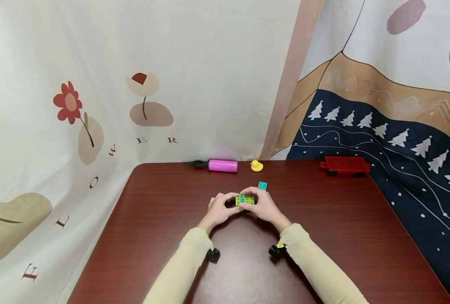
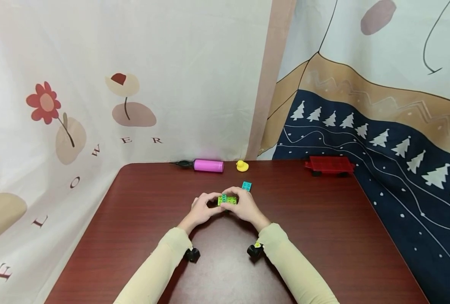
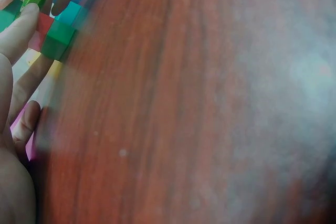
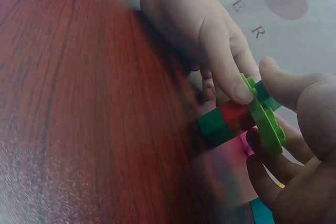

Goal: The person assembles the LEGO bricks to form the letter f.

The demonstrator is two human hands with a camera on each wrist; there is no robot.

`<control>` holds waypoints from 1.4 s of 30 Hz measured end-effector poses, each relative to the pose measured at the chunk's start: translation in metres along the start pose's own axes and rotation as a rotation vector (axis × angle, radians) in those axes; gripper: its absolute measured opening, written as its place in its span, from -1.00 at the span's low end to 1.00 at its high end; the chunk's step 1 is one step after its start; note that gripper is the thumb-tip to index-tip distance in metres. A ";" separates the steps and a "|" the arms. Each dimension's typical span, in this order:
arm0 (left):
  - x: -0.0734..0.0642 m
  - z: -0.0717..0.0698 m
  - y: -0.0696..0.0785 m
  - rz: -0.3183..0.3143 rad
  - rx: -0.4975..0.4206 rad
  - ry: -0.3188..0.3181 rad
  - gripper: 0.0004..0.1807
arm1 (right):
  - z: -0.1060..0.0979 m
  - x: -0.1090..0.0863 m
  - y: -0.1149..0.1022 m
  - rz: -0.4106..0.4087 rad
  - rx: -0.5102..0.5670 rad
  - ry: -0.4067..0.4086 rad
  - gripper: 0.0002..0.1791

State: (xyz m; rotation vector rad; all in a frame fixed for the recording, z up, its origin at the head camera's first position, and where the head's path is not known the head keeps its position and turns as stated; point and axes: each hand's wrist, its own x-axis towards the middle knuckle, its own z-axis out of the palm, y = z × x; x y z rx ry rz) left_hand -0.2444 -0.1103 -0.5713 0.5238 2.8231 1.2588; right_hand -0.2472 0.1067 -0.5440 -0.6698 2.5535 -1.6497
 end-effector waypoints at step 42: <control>0.002 0.000 -0.002 0.011 -0.010 -0.006 -0.53 | 0.011 0.001 0.008 0.057 0.084 0.108 -0.71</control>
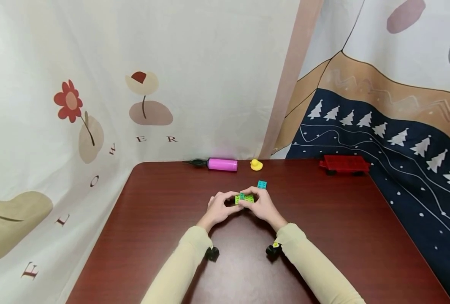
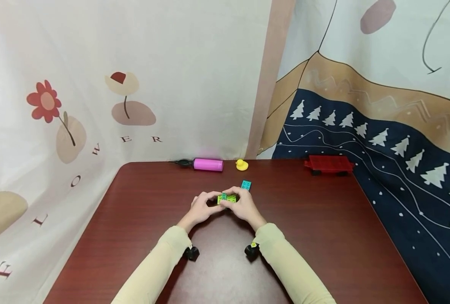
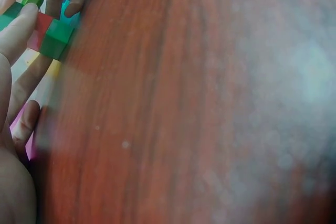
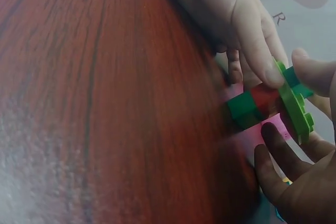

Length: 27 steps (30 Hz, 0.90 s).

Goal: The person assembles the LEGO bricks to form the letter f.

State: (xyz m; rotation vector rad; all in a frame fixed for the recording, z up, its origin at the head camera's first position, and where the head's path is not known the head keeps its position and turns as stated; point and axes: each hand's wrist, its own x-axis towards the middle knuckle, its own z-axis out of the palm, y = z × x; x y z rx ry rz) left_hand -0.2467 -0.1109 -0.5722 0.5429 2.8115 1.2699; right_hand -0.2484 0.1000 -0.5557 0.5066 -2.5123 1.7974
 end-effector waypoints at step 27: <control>0.000 0.000 -0.002 0.000 0.011 0.004 -0.51 | -0.011 -0.005 -0.004 -0.045 -0.107 -0.111 -0.67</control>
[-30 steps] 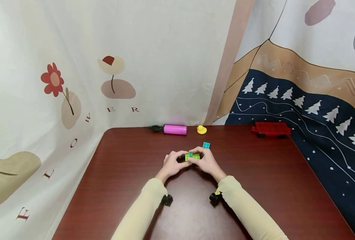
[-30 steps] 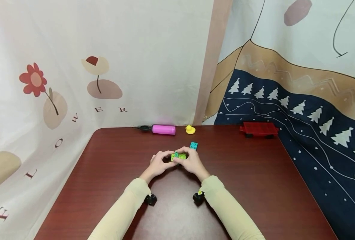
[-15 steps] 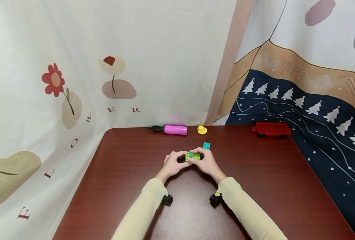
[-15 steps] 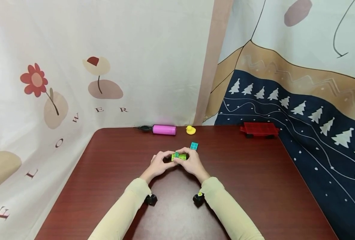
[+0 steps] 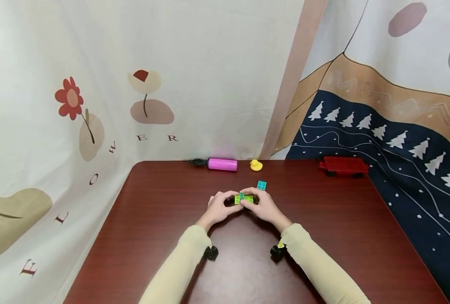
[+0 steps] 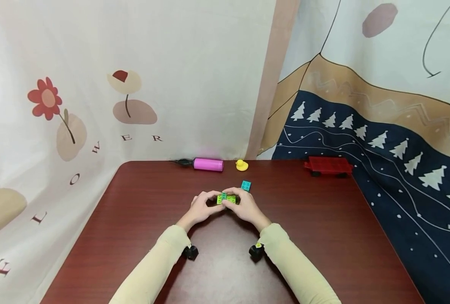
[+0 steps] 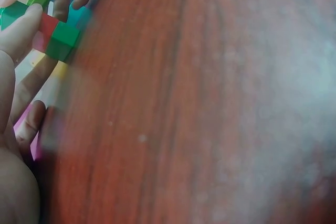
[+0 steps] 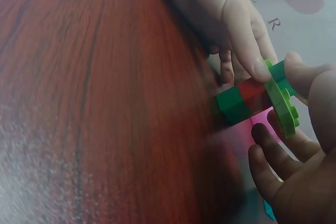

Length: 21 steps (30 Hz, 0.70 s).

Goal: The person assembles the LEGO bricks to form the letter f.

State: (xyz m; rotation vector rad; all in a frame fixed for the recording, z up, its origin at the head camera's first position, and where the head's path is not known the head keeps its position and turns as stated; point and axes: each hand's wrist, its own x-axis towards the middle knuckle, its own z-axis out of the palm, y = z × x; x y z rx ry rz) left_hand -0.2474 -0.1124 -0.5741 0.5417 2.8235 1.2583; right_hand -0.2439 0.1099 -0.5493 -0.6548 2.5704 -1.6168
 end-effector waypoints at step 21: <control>0.003 -0.001 0.007 0.076 -0.211 -0.032 -0.56 | -0.007 0.002 -0.002 -0.030 -0.047 -0.022 -0.64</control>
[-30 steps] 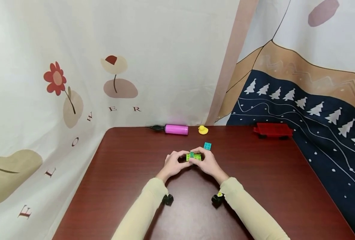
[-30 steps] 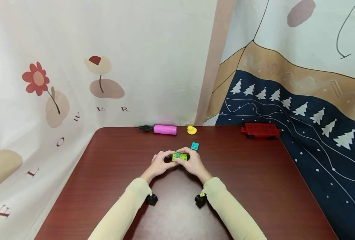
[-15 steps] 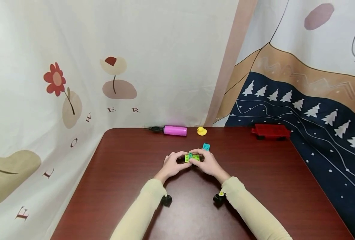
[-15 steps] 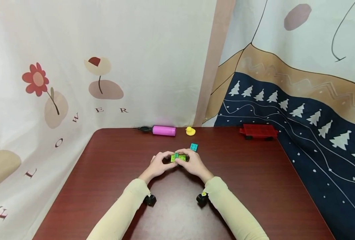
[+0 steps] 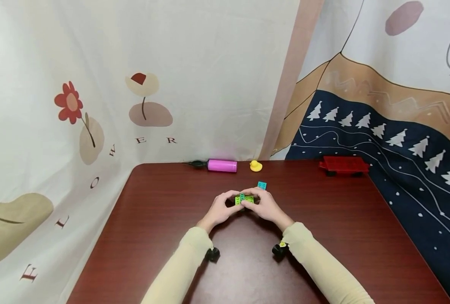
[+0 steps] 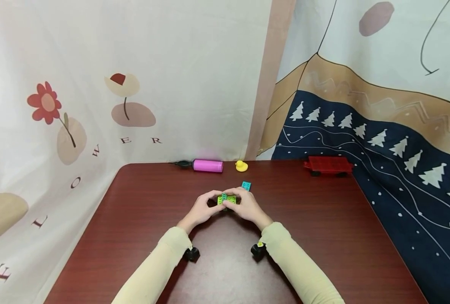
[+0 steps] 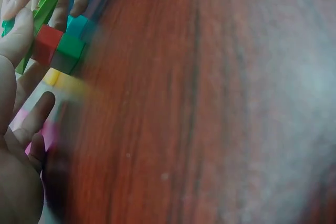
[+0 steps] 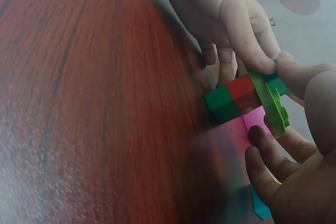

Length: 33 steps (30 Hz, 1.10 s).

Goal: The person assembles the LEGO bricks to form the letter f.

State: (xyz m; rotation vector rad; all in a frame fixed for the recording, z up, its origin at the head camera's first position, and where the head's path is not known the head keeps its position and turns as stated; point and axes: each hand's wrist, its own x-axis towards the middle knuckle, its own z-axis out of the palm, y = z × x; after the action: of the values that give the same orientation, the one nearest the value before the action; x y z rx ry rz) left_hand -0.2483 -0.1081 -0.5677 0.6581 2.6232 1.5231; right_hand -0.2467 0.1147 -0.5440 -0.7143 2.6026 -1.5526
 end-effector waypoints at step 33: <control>-0.001 0.002 -0.003 -0.089 -0.071 -0.003 -0.57 | -0.061 0.028 0.044 0.094 -0.303 -0.145 -0.42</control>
State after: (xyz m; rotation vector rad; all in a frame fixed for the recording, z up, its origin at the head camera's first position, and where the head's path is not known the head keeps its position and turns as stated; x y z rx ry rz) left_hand -0.2478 -0.1083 -0.5717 0.5307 2.5451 1.5802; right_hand -0.3033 0.1710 -0.5445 -0.6800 2.7441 -1.0511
